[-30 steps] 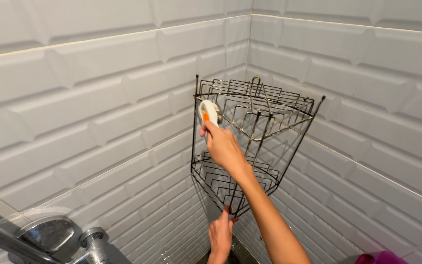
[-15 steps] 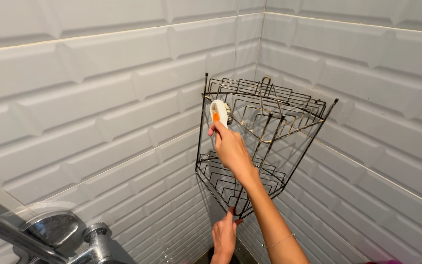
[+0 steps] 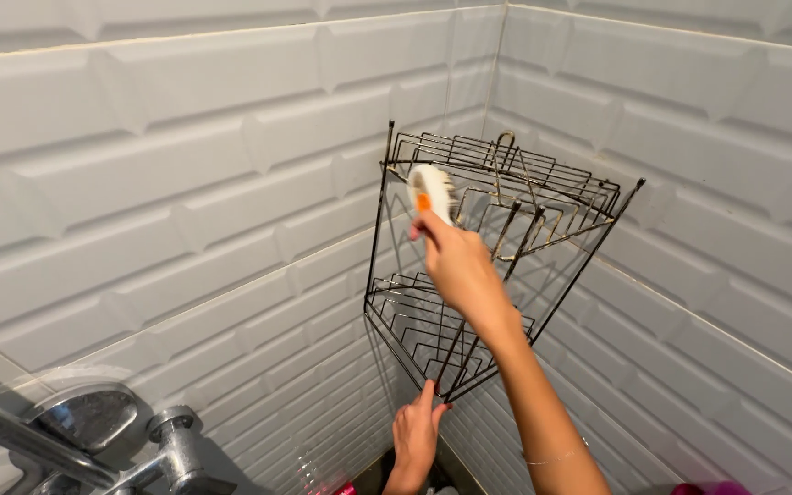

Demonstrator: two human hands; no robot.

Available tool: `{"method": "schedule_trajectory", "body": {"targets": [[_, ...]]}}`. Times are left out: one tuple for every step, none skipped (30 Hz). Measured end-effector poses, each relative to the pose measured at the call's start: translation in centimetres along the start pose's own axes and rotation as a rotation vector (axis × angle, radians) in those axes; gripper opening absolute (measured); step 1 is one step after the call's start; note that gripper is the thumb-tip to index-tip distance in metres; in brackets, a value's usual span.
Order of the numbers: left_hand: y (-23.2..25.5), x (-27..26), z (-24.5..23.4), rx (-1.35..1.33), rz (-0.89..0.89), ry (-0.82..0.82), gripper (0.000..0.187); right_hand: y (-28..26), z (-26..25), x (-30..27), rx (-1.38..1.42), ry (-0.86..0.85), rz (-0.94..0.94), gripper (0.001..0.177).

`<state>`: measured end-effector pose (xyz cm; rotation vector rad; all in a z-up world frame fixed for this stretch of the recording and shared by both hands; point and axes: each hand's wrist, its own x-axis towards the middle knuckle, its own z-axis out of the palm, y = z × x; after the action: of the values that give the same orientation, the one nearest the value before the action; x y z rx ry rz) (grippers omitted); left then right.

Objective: Scrubbing a metal shower rack with a brush, rinsing it with a handheld shower head, and attempting to mount it back on the wall.

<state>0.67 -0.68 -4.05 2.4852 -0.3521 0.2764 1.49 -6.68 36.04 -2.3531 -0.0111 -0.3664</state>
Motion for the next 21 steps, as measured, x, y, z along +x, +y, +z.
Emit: {"method": "schedule_trajectory", "body": {"targets": [[0.0,-0.2,0.0,0.002,0.004,-0.003,0.036,-0.6,-0.2,-0.4,0.002,0.003,0.003,0.026],[0.1,-0.2,0.0,0.001,0.003,-0.011,0.033,-1.4,-0.4,-0.7,0.014,-0.081,0.079,0.025],[0.1,-0.2,-0.1,0.001,0.003,-0.019,0.031,-2.3,-0.6,-1.0,0.026,-0.165,0.155,0.025],[0.2,-0.8,-0.5,-0.002,-0.001,-0.014,0.031,-1.9,-0.6,-2.3,0.022,-0.168,0.150,0.025],[0.4,-1.3,-1.0,-0.064,-0.035,-0.073,0.036,-1.6,-0.7,-3.5,-0.015,-0.135,0.117,0.025],[0.6,-1.0,-1.6,-0.123,-0.063,-0.122,0.050,-1.3,-1.1,-4.3,-0.050,-0.095,0.075,0.024],[0.8,-0.1,-2.5,-0.124,-0.061,-0.108,0.050,-1.4,-1.8,-5.1,-0.052,-0.091,0.061,0.024],[1.2,-0.6,-3.1,-0.243,-0.052,-0.141,0.044,-1.1,-2.4,-6.4,0.050,-0.047,0.114,0.027],[1.4,-1.0,-3.6,-0.363,-0.043,-0.172,0.040,-0.8,-3.0,-7.7,0.152,-0.002,0.167,0.032],[1.7,-1.5,-4.3,-0.369,-0.052,-0.171,0.040,-0.6,-3.8,-8.3,0.146,-0.012,0.167,0.032],[1.9,-2.0,-5.0,-0.609,-0.095,-0.095,0.043,-0.3,-4.6,-8.8,0.261,0.203,0.106,0.033],[2.1,-2.4,-5.7,-0.846,-0.134,-0.014,0.046,-0.1,-5.5,-9.4,0.377,0.420,0.044,0.052],[2.1,-2.3,-5.8,-0.851,-0.141,-0.012,0.046,0.7,-6.4,-9.2,0.373,0.413,0.044,0.052],[2.0,-2.0,-5.9,-0.960,-0.364,0.018,0.056,1.4,-7.3,-9.0,0.382,0.567,-0.193,0.065],[1.8,-1.8,-6.1,-1.062,-0.590,0.050,0.066,2.2,-8.1,-8.9,0.387,0.718,-0.432,0.083],[0.8,-0.6,-5.2,-1.066,-0.593,0.047,0.066,4.1,-8.9,-8.2,0.383,0.716,-0.431,0.083],[-0.2,0.6,-4.4,-1.193,-0.747,0.009,0.068,5.9,-9.6,-7.5,0.398,0.756,-0.221,0.051],[-1.1,2.1,-3.6,-1.323,-0.899,-0.027,0.072,7.7,-10.5,-6.7,0.409,0.793,-0.017,0.026],[-1.0,2.7,-4.3,-1.331,-0.897,-0.027,0.072,9.2,-10.9,-5.7,0.403,0.792,-0.023,0.026],[-0.9,3.7,-5.2,-1.510,-0.973,-0.082,0.078,10.7,-11.2,-4.4,0.359,0.749,-0.055,0.024],[-0.9,4.7,-6.1,-1.690,-1.044,-0.143,0.084,12.1,-11.7,-3.2,0.315,0.706,-0.086,0.030]]}}
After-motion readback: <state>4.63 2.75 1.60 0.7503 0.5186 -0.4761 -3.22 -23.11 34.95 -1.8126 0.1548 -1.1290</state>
